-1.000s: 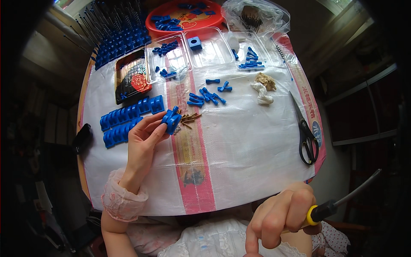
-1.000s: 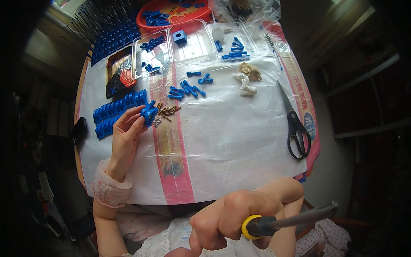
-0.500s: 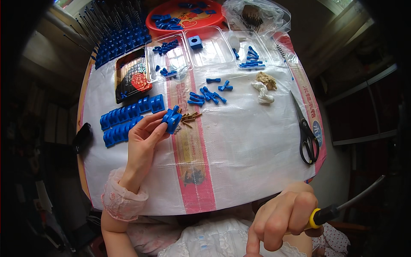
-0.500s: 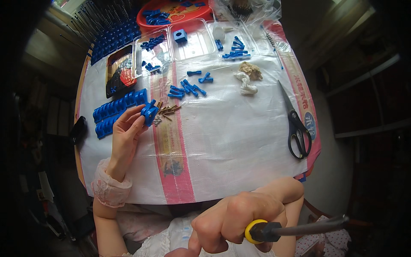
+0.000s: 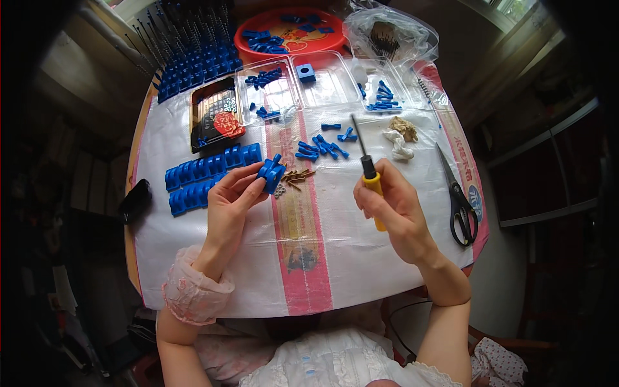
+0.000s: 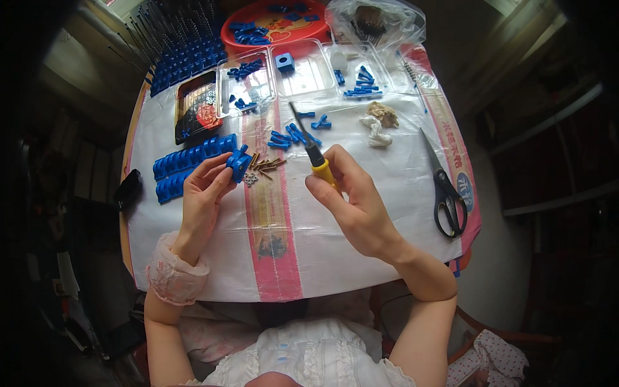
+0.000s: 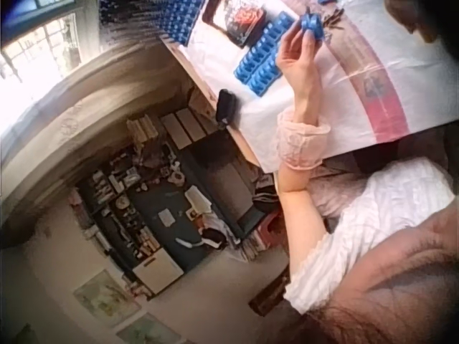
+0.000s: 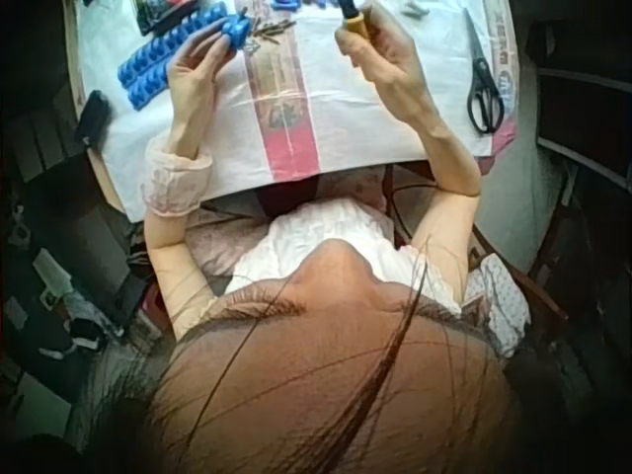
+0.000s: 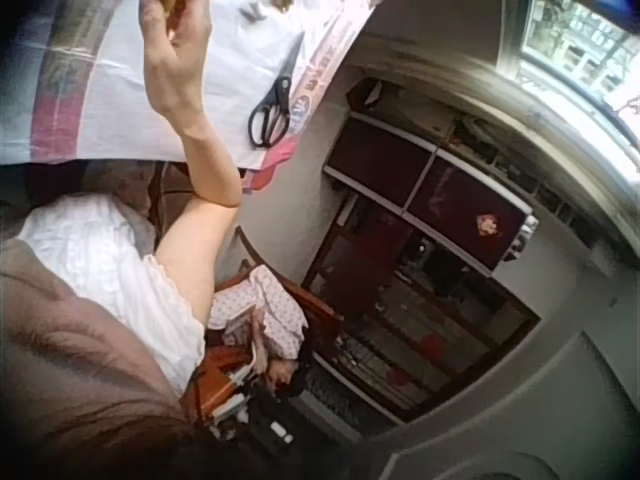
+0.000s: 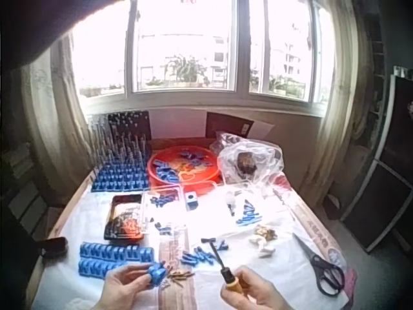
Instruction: Assembling small blue plastic components with metal pins using a screwdriver-like hand tool.
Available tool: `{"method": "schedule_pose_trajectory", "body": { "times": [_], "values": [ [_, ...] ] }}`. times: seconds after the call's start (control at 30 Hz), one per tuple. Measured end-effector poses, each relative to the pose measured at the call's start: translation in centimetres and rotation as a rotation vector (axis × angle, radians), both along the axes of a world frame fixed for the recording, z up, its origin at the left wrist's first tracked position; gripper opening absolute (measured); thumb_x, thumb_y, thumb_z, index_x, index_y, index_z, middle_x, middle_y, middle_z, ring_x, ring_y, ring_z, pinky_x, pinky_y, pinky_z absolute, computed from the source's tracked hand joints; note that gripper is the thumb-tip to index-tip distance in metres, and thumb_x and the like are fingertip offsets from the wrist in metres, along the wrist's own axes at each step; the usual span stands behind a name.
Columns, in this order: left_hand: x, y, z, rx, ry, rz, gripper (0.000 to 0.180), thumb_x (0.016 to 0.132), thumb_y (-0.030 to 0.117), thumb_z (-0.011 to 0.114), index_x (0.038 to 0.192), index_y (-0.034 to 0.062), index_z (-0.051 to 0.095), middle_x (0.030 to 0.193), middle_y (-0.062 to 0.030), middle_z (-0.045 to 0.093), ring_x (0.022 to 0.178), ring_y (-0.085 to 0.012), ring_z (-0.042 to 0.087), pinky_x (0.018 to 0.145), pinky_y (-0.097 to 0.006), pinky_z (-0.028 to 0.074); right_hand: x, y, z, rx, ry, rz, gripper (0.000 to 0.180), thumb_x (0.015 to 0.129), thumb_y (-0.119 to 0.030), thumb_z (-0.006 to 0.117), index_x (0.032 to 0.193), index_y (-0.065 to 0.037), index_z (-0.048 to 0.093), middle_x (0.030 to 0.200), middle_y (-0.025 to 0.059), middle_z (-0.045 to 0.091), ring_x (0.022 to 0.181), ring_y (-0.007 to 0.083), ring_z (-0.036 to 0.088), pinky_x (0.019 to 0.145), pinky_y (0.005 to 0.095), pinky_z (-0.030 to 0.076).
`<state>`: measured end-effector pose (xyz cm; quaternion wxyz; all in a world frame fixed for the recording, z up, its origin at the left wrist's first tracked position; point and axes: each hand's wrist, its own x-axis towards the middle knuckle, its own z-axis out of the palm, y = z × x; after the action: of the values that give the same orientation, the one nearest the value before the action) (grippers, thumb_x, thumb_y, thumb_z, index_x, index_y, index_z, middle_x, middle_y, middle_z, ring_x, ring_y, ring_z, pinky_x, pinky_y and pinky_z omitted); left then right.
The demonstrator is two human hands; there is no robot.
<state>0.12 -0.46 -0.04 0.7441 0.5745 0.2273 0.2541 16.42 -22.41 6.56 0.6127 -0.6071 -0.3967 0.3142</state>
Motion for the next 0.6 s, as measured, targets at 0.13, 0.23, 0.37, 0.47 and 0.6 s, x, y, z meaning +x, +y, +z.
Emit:
{"method": "schedule_pose_trajectory", "body": {
  "times": [0.13,0.23,0.37,0.47,0.6],
  "values": [
    [-0.1,0.2,0.0,-0.003,-0.024,0.001,0.030,0.093,0.009,0.069,0.122,0.0012,0.066,0.109,-0.0119,0.072,0.097,-0.0144,0.070,0.085,-0.027,0.057,0.3,1.5,-0.8,-0.301,-0.813,-0.242,0.016,0.087,-0.006,0.065,0.095,-0.001,0.052,0.090,0.0144,0.057,0.084,0.0358,0.054,0.078,0.0421,0.044],
    [-0.1,0.2,0.3,-0.024,-0.043,0.007,0.029,0.094,0.008,0.069,0.122,0.0020,0.066,0.110,-0.0117,0.072,0.098,-0.0147,0.070,0.086,-0.028,0.057,1.4,1.4,-1.5,-0.376,-0.919,-0.108,0.016,0.085,-0.005,0.065,0.094,-0.001,0.054,0.091,0.0136,0.055,0.090,0.0336,0.053,0.080,0.0422,0.043],
    [-0.1,0.3,0.5,-0.027,-0.047,0.022,0.028,0.094,0.009,0.068,0.122,0.0034,0.066,0.109,-0.0104,0.073,0.097,-0.0132,0.069,0.085,-0.027,0.057,1.1,1.5,-2.3,-0.442,-0.993,0.024,0.017,0.084,-0.005,0.067,0.097,-0.001,0.056,0.097,0.0130,0.053,0.096,0.0319,0.052,0.084,0.0414,0.043],
    [0.0,0.4,0.4,-0.036,-0.051,0.022,0.029,0.094,0.009,0.069,0.122,0.0025,0.066,0.108,-0.0114,0.073,0.096,-0.0135,0.070,0.085,-0.027,0.057,0.6,2.0,-2.6,-0.468,-0.973,0.034,0.021,0.081,-0.006,0.070,0.099,-0.002,0.058,0.100,0.0126,0.053,0.099,0.0314,0.052,0.088,0.0418,0.042],
    [-0.1,0.7,0.0,-0.050,-0.063,0.007,0.030,0.094,0.009,0.069,0.122,0.0024,0.066,0.107,-0.0121,0.073,0.096,-0.0138,0.070,0.086,-0.028,0.057,0.0,2.2,-1.8,-0.408,-0.996,-0.043,0.028,0.080,-0.006,0.073,0.104,-0.003,0.060,0.103,0.0124,0.054,0.102,0.0307,0.052,0.091,0.0410,0.042]
  ]
}}
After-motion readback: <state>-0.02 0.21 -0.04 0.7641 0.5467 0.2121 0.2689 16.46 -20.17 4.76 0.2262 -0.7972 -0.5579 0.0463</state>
